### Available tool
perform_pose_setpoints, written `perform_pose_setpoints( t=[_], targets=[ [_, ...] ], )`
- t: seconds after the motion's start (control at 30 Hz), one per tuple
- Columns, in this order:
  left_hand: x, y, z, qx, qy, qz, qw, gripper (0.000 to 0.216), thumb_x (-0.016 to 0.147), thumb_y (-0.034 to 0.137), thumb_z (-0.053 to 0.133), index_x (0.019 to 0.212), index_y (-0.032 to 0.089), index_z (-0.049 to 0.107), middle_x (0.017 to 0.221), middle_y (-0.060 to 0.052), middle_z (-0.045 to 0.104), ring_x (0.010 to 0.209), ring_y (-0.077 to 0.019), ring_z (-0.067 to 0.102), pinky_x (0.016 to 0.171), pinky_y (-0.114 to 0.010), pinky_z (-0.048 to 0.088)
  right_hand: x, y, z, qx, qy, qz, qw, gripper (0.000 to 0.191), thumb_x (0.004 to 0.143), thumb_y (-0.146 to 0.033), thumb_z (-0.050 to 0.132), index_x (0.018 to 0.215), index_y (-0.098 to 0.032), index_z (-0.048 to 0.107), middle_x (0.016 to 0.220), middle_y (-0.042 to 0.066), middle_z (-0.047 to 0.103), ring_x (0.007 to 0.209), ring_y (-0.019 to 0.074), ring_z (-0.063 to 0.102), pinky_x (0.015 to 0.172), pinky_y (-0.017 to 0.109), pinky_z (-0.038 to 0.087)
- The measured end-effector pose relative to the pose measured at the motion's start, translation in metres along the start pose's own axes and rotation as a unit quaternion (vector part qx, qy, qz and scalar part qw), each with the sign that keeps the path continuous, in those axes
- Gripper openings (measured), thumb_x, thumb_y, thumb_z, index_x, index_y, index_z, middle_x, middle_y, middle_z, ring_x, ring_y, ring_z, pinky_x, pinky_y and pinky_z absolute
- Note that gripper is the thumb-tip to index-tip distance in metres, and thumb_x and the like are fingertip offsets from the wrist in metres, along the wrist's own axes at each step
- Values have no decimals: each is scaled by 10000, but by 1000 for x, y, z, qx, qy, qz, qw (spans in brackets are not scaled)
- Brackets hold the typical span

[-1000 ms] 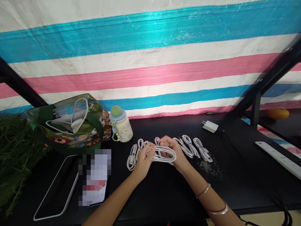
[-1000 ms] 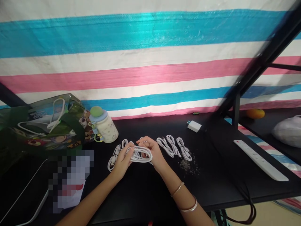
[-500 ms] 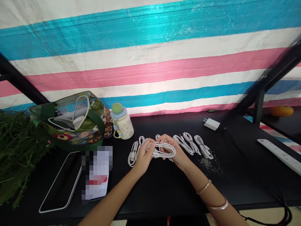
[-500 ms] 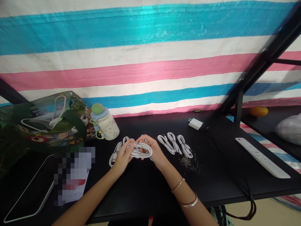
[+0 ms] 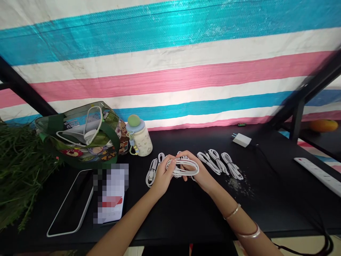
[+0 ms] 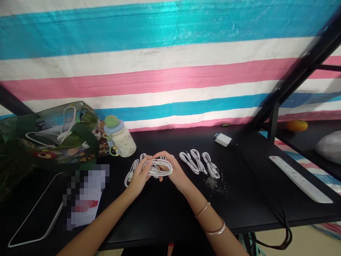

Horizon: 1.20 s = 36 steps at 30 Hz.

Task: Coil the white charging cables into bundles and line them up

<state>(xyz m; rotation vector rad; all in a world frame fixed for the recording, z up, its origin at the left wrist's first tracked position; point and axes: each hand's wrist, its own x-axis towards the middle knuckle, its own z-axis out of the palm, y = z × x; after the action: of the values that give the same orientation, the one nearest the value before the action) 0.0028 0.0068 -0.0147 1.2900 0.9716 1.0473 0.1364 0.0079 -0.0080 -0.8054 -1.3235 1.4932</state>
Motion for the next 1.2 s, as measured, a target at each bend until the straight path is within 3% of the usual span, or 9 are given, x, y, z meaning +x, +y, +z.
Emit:
perform_pose_setpoints(
  t=[0.3, 0.63, 0.83, 0.97, 1.2],
  targets=[
    [-1, -1, 0, 29, 0, 0, 1000, 445, 765, 639, 489, 747, 195, 477, 535, 69, 361, 461, -74, 318, 428, -203, 233, -4, -2, 0, 9, 1, 30, 999, 278, 798, -429, 607, 910, -222, 459, 409, -135, 448, 314, 71, 398, 399, 202, 269],
    [0, -1, -2, 55, -4, 20, 998, 418, 800, 604, 473, 732, 193, 506, 571, 50, 374, 495, -87, 332, 427, -198, 244, -2, 0, -2, 30, -15, 36, 999, 367, 729, -525, 663, 835, -217, 494, 426, -121, 445, 307, 75, 405, 375, 208, 243],
    [0, -1, -4, 65, 33, 32, 997, 384, 807, 574, 469, 746, 198, 520, 588, 47, 390, 519, -96, 364, 440, -194, 280, -1, 7, -2, 16, 8, 21, 1000, 289, 778, -464, 619, 889, -203, 566, 426, -112, 433, 350, 86, 425, 422, 224, 278],
    [0, 3, -5, 45, 42, 27, 998, 397, 784, 593, 487, 728, 200, 493, 580, 53, 385, 508, -92, 372, 440, -193, 285, -1, 4, 0, 23, -6, 18, 1000, 312, 761, -456, 642, 936, -205, 579, 531, -93, 491, 394, 78, 445, 455, 235, 324],
    [1, 8, -3, -2, 35, 18, 999, 472, 730, 677, 516, 718, 209, 457, 471, 104, 268, 376, -57, 230, 361, -197, 171, -1, -2, 1, 43, -20, 34, 998, 314, 749, -410, 665, 984, -223, 575, 653, -73, 556, 438, 73, 475, 511, 246, 384]
  ],
)
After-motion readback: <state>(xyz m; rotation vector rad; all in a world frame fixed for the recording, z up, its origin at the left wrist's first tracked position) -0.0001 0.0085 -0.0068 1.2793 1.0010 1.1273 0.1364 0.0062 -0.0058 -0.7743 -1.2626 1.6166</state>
